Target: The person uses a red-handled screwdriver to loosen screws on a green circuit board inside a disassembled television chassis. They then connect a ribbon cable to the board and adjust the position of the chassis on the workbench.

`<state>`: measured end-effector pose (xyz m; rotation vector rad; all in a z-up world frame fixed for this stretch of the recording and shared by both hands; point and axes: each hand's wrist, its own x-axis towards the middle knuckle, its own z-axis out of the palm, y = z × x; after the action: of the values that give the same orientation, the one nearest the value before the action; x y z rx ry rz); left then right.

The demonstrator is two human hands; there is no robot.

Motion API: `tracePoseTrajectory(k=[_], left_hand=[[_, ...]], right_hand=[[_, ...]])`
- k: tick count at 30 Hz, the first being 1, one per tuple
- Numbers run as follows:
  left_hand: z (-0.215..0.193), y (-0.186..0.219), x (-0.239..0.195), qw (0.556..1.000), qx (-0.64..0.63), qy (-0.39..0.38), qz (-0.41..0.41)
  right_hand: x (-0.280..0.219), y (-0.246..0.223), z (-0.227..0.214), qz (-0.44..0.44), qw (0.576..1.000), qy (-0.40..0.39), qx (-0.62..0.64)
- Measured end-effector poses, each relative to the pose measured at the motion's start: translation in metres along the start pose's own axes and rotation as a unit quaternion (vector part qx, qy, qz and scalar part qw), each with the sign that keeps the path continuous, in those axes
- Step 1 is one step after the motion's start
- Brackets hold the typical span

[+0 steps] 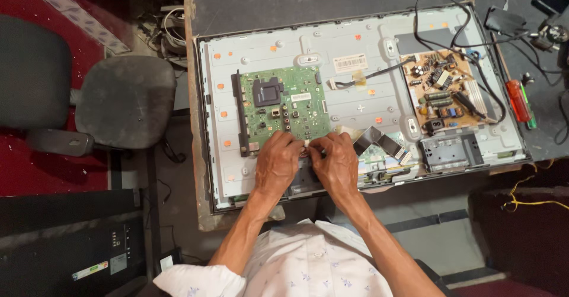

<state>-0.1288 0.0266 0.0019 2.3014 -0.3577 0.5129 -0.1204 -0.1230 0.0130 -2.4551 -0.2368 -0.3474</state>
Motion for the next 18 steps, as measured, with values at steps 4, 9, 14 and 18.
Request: tracePoseTrajectory(k=[4,9,14,18], left_hand=[[0.0042,-0.0034,-0.0023,0.999,0.026,-0.004,0.038],[0.005,-0.0054,-0.0053,0.998,0.014,-0.001,0.06],[0.0078,-0.0053,-0.0089,0.998,0.021,0.006,0.062],[0.008,-0.0057,-0.0095,0.998,0.026,-0.01,0.055]], right_hand=[[-0.0038,-0.0015,-0.0008,-0.026,1.0,0.013,-0.008],[-0.0047,-0.0038,-0.001,-0.023,1.0,0.014,-0.016],[-0.0084,-0.0045,0.0007,-0.03,0.999,0.026,-0.001],[-0.0083,-0.0053,0.0012,-0.059,0.997,0.04,-0.018]])
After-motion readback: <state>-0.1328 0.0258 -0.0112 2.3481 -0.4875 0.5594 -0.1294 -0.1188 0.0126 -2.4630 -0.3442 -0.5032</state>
